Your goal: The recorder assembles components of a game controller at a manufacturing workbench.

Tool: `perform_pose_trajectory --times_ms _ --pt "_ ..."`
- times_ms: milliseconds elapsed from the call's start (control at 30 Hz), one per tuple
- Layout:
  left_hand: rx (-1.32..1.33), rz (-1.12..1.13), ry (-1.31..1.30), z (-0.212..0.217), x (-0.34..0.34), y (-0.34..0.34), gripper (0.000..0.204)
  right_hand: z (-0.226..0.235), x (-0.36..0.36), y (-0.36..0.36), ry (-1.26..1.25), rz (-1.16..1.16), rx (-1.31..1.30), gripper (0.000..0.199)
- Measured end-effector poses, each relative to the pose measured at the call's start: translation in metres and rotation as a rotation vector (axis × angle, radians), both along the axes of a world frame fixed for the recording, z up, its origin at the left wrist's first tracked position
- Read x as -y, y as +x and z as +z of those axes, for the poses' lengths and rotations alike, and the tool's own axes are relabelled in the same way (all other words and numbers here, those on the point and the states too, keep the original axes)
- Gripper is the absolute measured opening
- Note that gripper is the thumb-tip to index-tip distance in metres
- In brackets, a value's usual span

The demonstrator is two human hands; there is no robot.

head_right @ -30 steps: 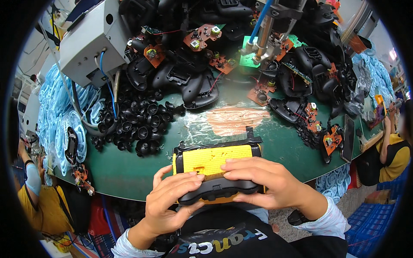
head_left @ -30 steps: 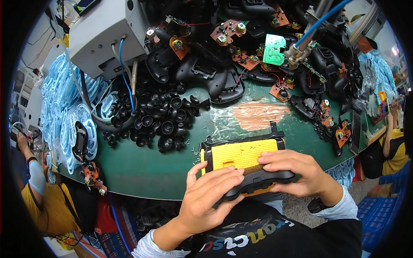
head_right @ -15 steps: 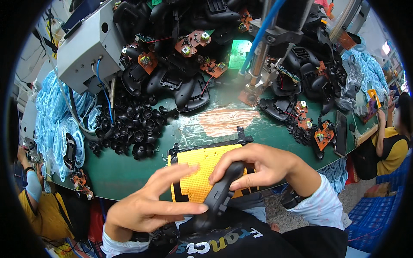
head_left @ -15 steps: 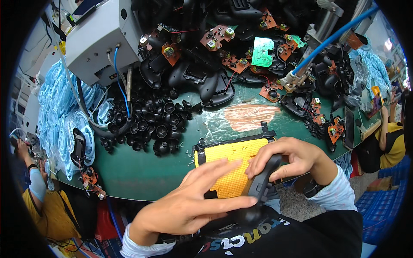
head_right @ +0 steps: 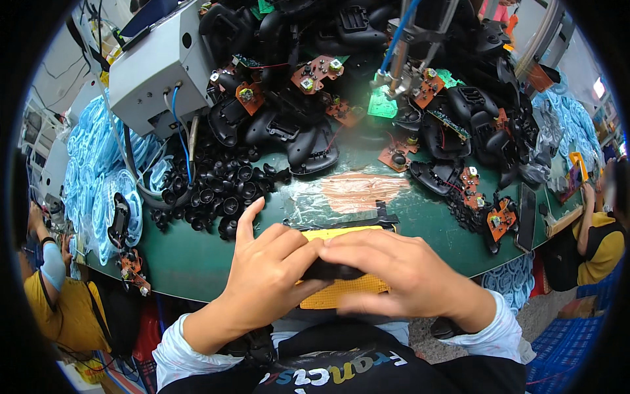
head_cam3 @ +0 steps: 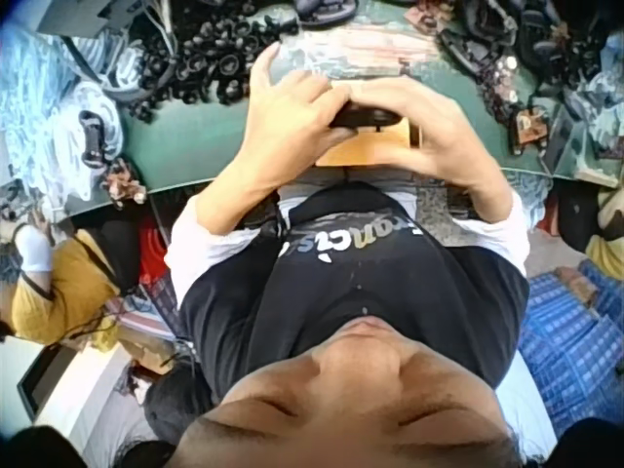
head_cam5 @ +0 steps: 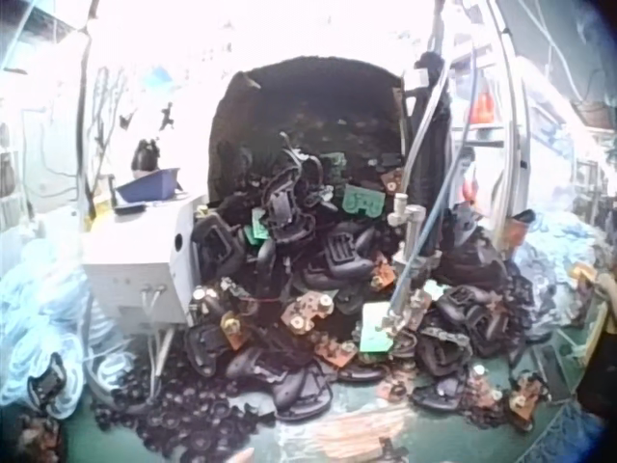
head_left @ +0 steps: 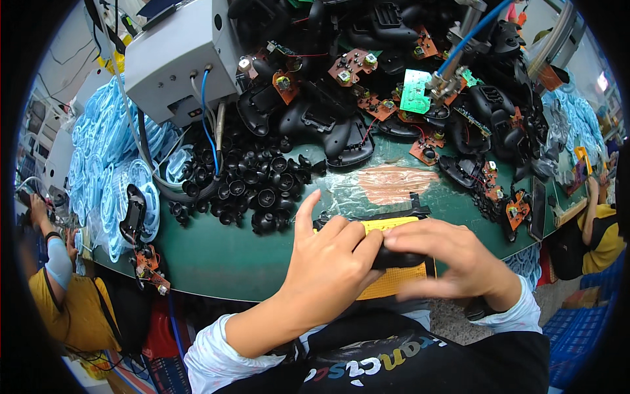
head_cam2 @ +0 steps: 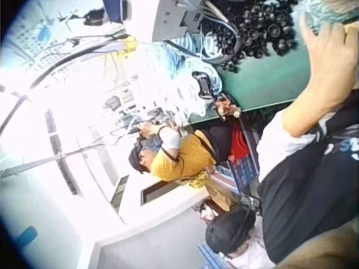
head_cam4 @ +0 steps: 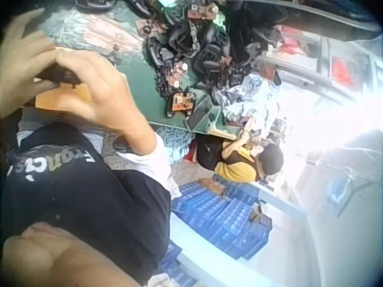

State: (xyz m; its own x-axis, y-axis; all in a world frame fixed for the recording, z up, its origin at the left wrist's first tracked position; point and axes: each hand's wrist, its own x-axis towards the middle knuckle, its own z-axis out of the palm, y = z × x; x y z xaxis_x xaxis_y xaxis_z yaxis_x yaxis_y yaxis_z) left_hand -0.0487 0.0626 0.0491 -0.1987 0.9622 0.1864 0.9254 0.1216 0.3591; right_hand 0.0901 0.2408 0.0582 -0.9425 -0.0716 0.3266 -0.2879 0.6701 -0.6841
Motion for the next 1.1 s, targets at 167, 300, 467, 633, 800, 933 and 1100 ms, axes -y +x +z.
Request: perform_pose_trajectory --times_ms 167,300,467,633,800,933,1100 --pt "0.025 0.048 0.229 -0.023 0.004 -0.001 0.049 -0.037 -0.018 0.002 -0.034 -0.059 -0.159 0.033" --pt "-0.057 0.019 0.29 -0.064 0.02 0.017 0.041 -0.08 -0.013 0.027 0.157 -0.045 -0.23 0.031" --pt "-0.002 0.02 0.286 -0.079 0.042 0.044 0.047 -0.069 -0.005 0.045 0.105 0.04 -0.057 0.038" --pt "-0.102 0.076 0.323 -0.076 0.03 0.045 0.039 -0.006 -0.054 0.007 0.258 -0.48 -0.598 0.028" --pt "-0.094 0.132 0.333 -0.067 0.029 0.049 0.036 0.079 -0.089 -0.077 -0.124 -0.645 -0.717 0.039" --pt "0.105 0.184 0.374 -0.052 0.022 0.051 0.036 0.111 -0.14 -0.063 -0.526 0.225 -0.159 0.037" --pt "0.247 0.303 0.398 -0.059 -0.001 0.045 0.042 0.113 -0.066 -0.056 -0.83 0.203 -0.073 0.028"
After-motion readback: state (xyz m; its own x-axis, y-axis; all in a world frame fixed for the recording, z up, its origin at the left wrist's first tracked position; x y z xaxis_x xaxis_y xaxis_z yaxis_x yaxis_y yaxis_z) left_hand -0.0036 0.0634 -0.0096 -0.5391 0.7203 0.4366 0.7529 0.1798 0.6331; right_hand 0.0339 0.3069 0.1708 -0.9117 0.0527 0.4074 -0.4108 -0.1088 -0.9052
